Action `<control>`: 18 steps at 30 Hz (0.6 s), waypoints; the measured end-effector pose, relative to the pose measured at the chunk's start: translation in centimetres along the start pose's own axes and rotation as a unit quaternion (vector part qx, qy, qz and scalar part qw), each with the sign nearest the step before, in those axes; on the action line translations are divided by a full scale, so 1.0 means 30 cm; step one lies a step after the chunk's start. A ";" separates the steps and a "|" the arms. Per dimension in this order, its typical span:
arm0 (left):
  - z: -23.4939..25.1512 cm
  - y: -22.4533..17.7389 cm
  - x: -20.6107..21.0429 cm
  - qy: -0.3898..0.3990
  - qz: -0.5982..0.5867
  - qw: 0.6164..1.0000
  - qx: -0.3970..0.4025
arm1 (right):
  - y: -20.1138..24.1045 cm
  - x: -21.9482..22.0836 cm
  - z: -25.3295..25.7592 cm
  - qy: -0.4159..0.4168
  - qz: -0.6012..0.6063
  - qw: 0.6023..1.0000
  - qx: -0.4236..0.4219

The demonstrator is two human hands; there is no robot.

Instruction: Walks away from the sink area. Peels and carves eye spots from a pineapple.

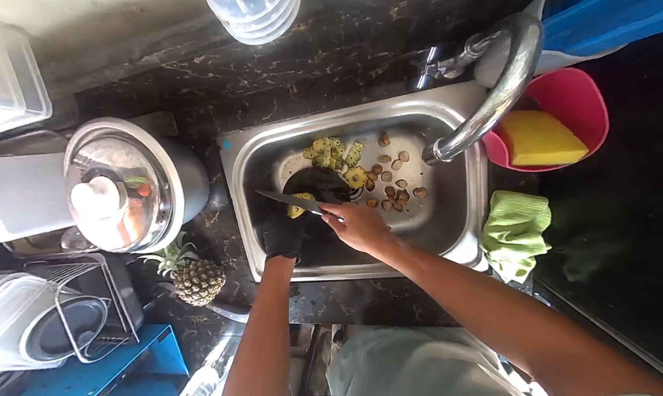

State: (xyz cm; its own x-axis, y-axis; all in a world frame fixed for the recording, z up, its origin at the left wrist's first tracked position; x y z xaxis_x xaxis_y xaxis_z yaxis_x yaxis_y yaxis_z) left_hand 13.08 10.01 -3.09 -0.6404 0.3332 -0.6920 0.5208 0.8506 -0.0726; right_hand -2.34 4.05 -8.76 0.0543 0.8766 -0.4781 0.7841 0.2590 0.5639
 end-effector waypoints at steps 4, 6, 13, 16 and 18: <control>0.010 0.093 0.053 -0.029 -0.117 0.992 0.034 | -0.005 -0.028 -0.019 0.035 0.028 0.999 0.014; 0.055 0.065 0.028 -0.002 -0.087 0.996 0.013 | -0.012 -0.038 -0.032 0.042 0.033 0.998 0.026; 0.115 0.083 0.056 -0.076 -0.062 0.995 0.023 | -0.008 -0.025 0.050 0.049 0.092 0.994 0.036; 0.106 0.064 0.041 -0.013 -0.051 0.999 0.008 | -0.039 -0.029 0.010 0.056 0.097 0.992 0.054; 0.120 0.061 0.042 -0.006 -0.090 0.996 -0.023 | -0.066 -0.005 0.049 0.063 0.118 0.989 0.058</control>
State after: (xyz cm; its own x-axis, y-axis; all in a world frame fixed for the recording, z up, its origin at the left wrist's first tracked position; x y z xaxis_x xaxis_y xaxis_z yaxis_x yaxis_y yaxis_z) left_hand 15.24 10.53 -6.68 -0.7141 0.1700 -0.6791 0.3719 0.9140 -0.1623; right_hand -3.00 2.81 -10.82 0.1722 0.9526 -0.2507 0.8250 -0.0005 0.5651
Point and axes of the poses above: each hand's wrist, its own z-axis towards the middle knuckle, its own x-axis out of the palm, y = z × x, the point moved 4 cm from there along z, towards the middle knuckle, and after that the axes turned 10 degrees about -z, right-handed, at the moved point
